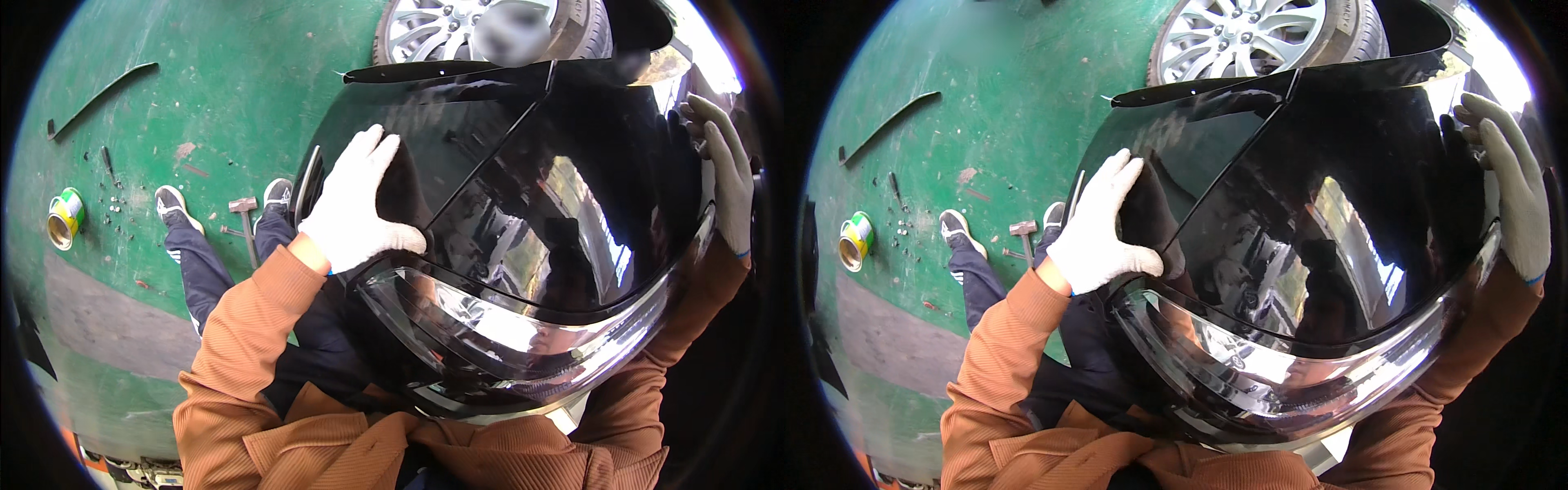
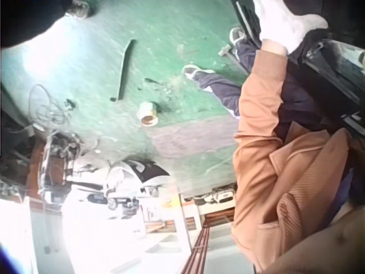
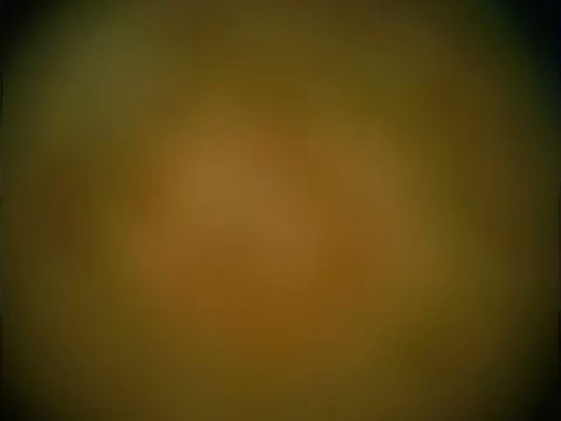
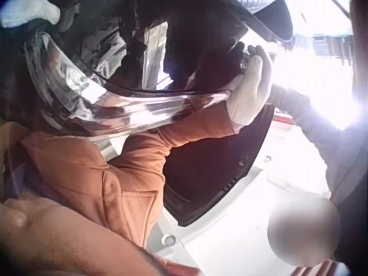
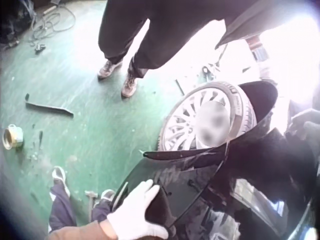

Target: The person uses a yellow pry tool to remove a trim piece from the front bumper of a black car. They then detach the bumper cover and place it on the floor. Another person is visible working on the vehicle nearby.

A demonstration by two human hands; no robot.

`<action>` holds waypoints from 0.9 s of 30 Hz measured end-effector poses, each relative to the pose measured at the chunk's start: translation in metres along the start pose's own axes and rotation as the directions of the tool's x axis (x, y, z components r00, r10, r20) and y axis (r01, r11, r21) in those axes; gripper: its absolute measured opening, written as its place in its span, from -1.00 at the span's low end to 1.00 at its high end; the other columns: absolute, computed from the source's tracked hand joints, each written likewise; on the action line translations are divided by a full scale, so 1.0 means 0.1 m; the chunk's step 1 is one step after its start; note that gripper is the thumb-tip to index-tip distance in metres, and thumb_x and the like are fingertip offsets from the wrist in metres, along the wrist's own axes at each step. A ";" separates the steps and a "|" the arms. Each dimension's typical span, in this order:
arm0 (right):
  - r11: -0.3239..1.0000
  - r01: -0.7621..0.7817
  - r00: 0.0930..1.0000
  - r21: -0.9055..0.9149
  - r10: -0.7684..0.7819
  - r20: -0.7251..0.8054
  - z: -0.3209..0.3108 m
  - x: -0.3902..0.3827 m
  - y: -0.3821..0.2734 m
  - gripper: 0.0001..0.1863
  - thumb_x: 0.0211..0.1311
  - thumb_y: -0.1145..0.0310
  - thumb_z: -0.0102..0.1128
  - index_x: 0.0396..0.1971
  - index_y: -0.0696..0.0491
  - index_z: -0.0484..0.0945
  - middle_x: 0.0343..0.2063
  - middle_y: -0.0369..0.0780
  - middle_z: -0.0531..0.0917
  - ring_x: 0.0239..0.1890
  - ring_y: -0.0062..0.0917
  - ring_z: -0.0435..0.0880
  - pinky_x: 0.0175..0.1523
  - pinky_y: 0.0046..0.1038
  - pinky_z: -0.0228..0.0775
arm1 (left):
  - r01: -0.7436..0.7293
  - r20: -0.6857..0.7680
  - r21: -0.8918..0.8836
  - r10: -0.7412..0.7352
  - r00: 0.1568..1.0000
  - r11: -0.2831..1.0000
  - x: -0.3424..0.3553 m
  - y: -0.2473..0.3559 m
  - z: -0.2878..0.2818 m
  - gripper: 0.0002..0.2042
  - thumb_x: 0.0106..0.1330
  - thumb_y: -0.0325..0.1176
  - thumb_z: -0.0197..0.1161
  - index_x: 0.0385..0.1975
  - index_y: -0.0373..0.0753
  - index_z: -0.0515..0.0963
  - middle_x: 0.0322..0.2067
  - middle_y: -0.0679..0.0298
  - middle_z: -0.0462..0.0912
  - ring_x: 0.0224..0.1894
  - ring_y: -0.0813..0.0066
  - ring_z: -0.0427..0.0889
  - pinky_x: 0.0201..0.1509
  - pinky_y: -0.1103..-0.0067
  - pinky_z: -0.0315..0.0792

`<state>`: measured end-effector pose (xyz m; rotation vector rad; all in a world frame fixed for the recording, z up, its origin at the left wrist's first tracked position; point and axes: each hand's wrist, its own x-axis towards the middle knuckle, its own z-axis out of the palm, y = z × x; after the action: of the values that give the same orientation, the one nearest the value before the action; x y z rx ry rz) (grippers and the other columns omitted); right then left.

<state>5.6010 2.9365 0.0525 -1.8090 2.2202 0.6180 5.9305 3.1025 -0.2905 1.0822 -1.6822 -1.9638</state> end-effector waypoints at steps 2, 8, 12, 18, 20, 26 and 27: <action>0.996 -0.037 0.999 0.079 0.035 0.022 -0.04 -0.05 -0.21 -0.53 0.59 0.10 0.01 0.28 0.08 0.56 0.13 -0.07 0.68 0.22 -0.33 0.63 0.41 -0.36 0.34 | 0.011 0.005 -0.049 -0.011 1.000 0.999 0.06 0.04 0.01 0.19 -0.23 -0.09 0.66 0.52 -0.30 0.17 0.54 -0.13 0.07 0.59 -0.04 0.04 0.64 0.27 0.00; 0.963 -0.015 0.999 0.268 0.005 0.038 0.04 -0.01 -0.37 -0.61 0.51 0.21 0.10 0.11 0.15 0.65 -0.03 -0.13 0.72 0.09 -0.40 0.68 0.29 -0.46 0.43 | -0.300 -0.215 0.094 0.314 0.925 0.949 0.36 0.42 0.06 -0.44 0.29 -0.21 0.34 0.30 -0.22 0.53 0.36 -0.05 0.39 0.46 -0.11 0.25 0.54 0.18 0.10; 0.968 0.024 1.000 0.249 -0.025 -0.001 0.03 -0.05 -0.31 -0.60 0.47 0.16 0.17 0.08 0.13 0.68 -0.05 -0.11 0.74 0.06 -0.39 0.72 0.25 -0.47 0.48 | -0.352 -0.351 0.181 0.394 0.849 0.918 1.00 0.80 0.00 -0.67 0.43 -0.29 0.22 0.14 -0.14 0.67 -0.12 0.10 0.56 -0.06 0.09 0.48 0.06 0.27 0.33; 0.981 0.051 0.997 0.186 -0.061 0.047 0.02 0.02 -0.32 -0.59 0.50 0.13 0.14 0.09 0.13 0.67 -0.03 -0.08 0.73 0.07 -0.33 0.72 0.29 -0.43 0.47 | -0.502 -0.294 0.152 0.524 0.800 0.852 1.37 0.65 -0.12 -0.65 0.38 -0.25 0.22 0.12 -0.13 0.68 -0.33 -0.07 0.63 -0.25 -0.09 0.60 -0.12 0.13 0.46; 0.976 0.028 0.998 0.214 -0.038 0.041 0.03 -0.01 -0.21 -0.58 0.54 0.12 0.10 0.15 0.11 0.64 0.02 -0.09 0.71 0.11 -0.34 0.68 0.33 -0.38 0.44 | -0.305 -0.373 0.075 0.311 0.874 0.949 1.19 0.36 -0.07 -0.59 0.38 -0.33 0.24 0.21 -0.22 0.59 -0.39 0.02 0.61 -0.26 0.03 0.59 -0.08 0.25 0.47; 0.999 -0.016 0.995 0.046 0.012 0.103 -0.06 -0.02 -0.13 -0.55 0.63 0.12 -0.08 0.30 0.01 0.54 0.10 -0.23 0.67 0.12 -0.54 0.55 0.23 -0.52 0.29 | 0.133 -0.381 -0.227 -0.214 0.900 0.965 0.17 -1.21 0.44 -0.47 0.34 -0.28 0.38 0.28 -0.34 0.50 0.03 0.01 0.61 0.06 0.13 0.63 0.24 0.35 0.48; 0.998 0.012 0.996 0.059 -0.017 0.092 -0.03 0.04 -0.06 -0.54 0.63 0.10 -0.10 0.30 0.00 0.53 0.08 -0.24 0.66 0.14 -0.55 0.54 0.23 -0.53 0.29 | 0.120 -0.379 -0.155 -0.171 0.909 0.981 -0.04 -1.30 0.46 -0.45 0.32 -0.27 0.39 0.28 -0.35 0.49 0.08 -0.01 0.60 0.11 0.11 0.62 0.26 0.33 0.47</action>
<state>5.6061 2.9308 0.0520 -1.7307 2.1408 0.6142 5.9280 3.1687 -0.4120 1.4716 -1.2773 -1.7596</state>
